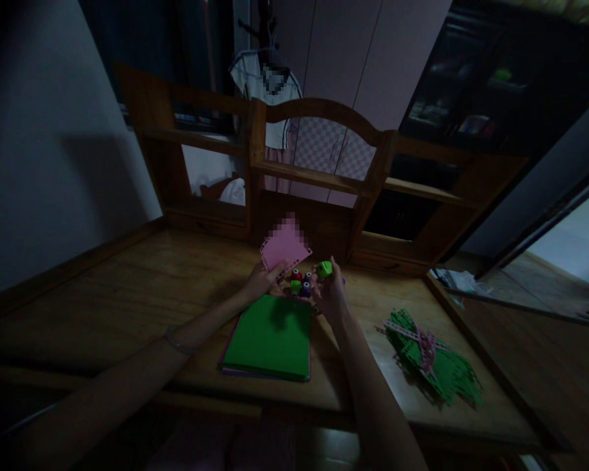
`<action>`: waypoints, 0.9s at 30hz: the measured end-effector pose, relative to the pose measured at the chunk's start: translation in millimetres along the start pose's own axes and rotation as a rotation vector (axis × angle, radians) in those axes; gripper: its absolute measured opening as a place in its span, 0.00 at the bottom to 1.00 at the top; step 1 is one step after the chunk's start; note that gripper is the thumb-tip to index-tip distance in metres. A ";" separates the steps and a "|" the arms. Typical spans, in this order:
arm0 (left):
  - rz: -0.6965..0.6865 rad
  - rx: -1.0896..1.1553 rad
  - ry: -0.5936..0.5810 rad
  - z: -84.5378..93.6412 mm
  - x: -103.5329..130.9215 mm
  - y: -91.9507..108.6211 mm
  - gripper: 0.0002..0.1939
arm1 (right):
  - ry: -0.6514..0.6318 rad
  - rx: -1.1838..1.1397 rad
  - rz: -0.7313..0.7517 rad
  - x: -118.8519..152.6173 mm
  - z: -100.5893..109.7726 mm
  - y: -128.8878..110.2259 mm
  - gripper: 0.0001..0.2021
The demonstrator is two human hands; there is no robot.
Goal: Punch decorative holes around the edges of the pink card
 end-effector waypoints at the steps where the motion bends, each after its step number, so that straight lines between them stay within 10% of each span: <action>1: 0.002 -0.004 -0.005 -0.4 0.1 -1.2 0.17 | -0.037 0.039 0.005 1.5 -2.4 0.3 0.21; 27: -0.021 0.040 -0.060 -6.6 4.4 -3.0 0.20 | 0.211 0.363 0.329 8.2 1.3 -6.1 0.23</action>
Point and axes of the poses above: each hand's wrist, its own x-axis away from the middle knuckle, its own z-axis out of the back of the hand, y = z × x, the point moved 6 cm from there along -x, towards the middle knuckle, and after that the axes turned 14 degrees about y, right-handed, at the moved point
